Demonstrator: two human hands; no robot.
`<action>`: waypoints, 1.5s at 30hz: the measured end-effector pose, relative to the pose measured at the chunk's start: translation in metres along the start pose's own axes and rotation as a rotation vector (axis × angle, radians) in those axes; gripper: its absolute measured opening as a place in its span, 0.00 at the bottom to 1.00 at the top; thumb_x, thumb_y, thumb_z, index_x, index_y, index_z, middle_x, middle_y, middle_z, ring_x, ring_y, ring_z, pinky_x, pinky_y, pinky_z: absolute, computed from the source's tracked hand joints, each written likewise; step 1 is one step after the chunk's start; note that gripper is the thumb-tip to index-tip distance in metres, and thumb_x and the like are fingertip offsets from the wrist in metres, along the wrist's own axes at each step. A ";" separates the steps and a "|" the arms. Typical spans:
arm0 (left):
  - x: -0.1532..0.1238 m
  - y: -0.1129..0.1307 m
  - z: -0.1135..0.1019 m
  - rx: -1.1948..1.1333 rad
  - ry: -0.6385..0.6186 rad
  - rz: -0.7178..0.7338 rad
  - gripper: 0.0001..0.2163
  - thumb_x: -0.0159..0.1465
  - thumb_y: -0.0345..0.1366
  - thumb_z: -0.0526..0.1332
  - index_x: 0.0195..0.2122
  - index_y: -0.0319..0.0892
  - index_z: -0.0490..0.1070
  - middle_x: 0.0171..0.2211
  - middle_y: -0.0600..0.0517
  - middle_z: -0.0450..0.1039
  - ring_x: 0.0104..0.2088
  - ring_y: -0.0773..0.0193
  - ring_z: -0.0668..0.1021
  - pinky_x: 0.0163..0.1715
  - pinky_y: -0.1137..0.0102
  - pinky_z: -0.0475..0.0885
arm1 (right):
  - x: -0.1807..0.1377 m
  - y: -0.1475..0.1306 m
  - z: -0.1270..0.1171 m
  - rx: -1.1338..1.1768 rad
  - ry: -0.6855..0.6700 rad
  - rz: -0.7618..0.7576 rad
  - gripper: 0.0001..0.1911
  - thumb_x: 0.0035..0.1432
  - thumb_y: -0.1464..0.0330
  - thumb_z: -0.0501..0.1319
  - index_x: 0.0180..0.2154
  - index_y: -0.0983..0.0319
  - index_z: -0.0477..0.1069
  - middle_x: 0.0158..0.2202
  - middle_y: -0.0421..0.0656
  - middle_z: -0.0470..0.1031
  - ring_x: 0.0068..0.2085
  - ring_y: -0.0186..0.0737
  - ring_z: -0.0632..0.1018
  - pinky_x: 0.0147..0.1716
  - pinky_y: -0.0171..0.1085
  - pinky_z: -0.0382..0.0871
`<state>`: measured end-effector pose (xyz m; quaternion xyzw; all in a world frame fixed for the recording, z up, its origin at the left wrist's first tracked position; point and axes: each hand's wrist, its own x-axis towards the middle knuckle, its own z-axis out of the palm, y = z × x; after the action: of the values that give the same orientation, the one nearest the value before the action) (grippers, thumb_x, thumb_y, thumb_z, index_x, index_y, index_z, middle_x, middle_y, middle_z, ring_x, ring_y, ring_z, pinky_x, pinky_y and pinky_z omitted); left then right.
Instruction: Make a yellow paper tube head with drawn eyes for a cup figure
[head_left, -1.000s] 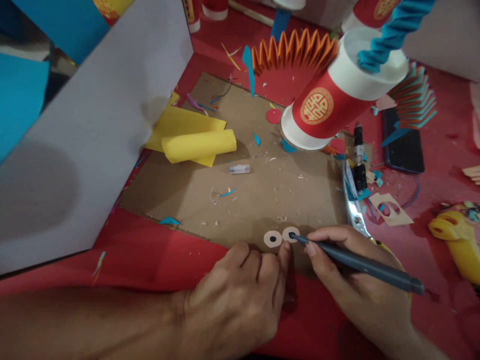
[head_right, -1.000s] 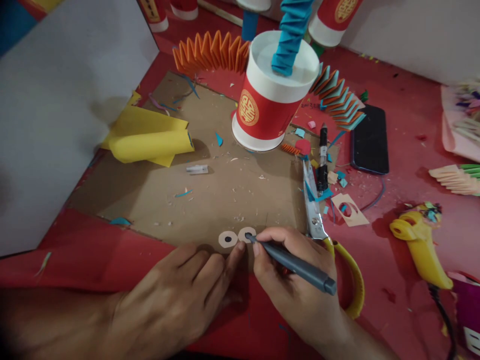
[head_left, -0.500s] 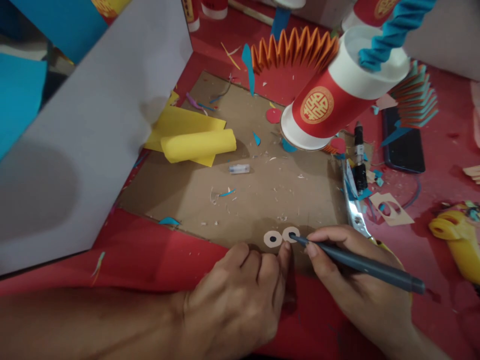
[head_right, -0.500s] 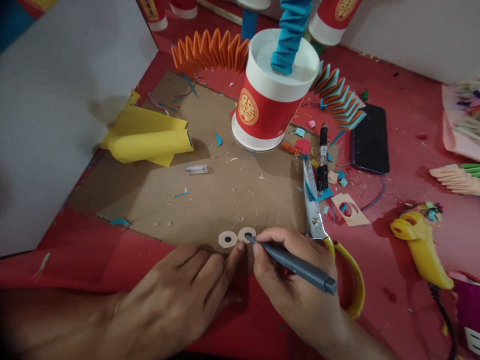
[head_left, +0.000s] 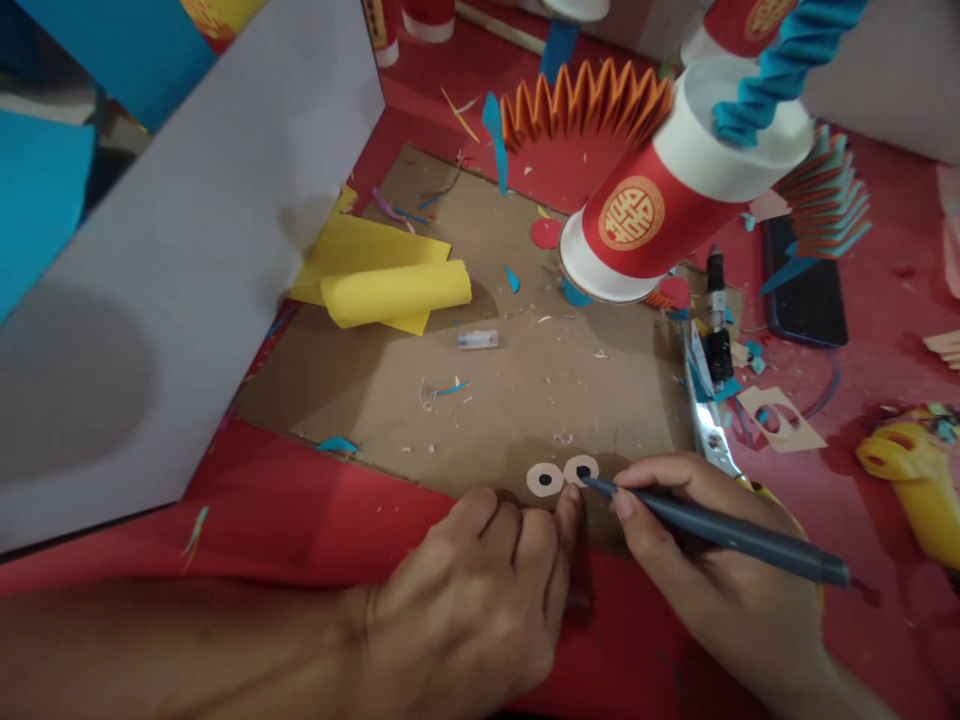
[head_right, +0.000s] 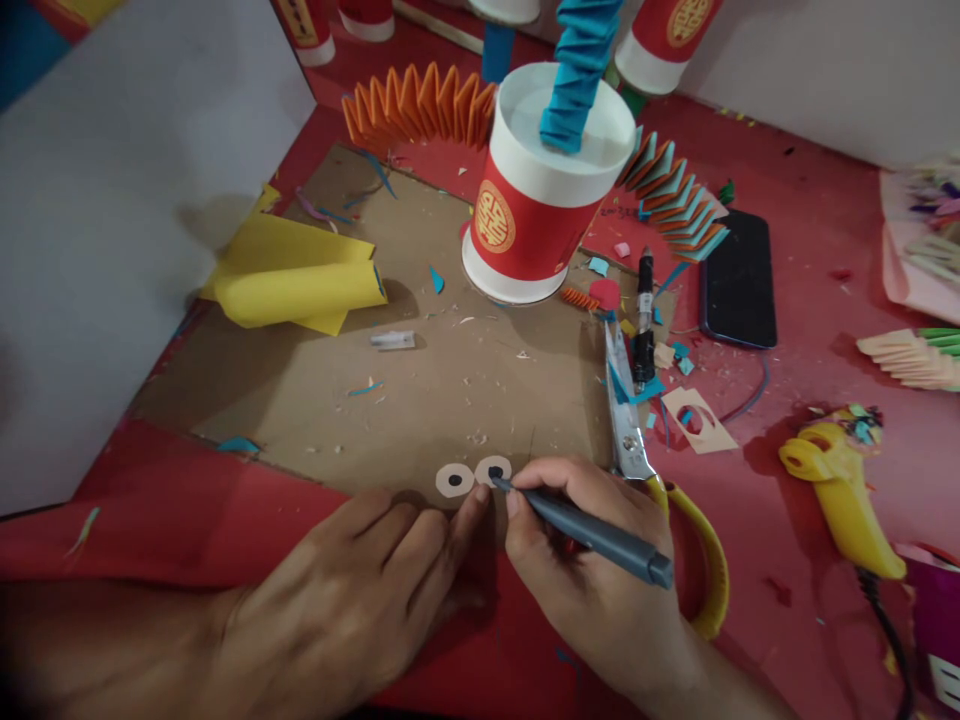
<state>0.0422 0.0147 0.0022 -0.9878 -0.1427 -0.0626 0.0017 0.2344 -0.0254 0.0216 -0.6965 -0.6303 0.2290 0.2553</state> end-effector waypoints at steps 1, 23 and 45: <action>0.000 0.000 0.000 0.001 0.001 -0.001 0.21 0.65 0.34 0.55 0.57 0.27 0.64 0.33 0.47 0.70 0.28 0.63 0.70 0.26 0.66 0.63 | 0.000 0.000 0.000 0.001 0.002 0.003 0.01 0.57 0.69 0.60 0.32 0.58 0.70 0.21 0.33 0.73 0.18 0.28 0.72 0.19 0.28 0.64; -0.001 0.002 0.000 0.014 -0.005 -0.017 0.22 0.64 0.33 0.56 0.57 0.27 0.63 0.31 0.48 0.69 0.27 0.63 0.70 0.26 0.65 0.63 | 0.000 0.000 0.001 -0.013 0.031 0.020 0.01 0.58 0.69 0.60 0.33 0.57 0.70 0.23 0.35 0.76 0.21 0.29 0.75 0.20 0.27 0.67; -0.001 0.001 0.001 -0.010 0.013 -0.004 0.21 0.67 0.36 0.54 0.57 0.26 0.63 0.30 0.50 0.68 0.28 0.64 0.71 0.26 0.66 0.64 | -0.007 0.003 0.000 0.201 0.168 0.199 0.01 0.59 0.68 0.59 0.34 0.57 0.70 0.23 0.36 0.73 0.19 0.31 0.72 0.13 0.29 0.62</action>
<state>0.0414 0.0139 0.0007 -0.9871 -0.1441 -0.0699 -0.0023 0.2365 -0.0325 0.0196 -0.7432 -0.5084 0.2560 0.3517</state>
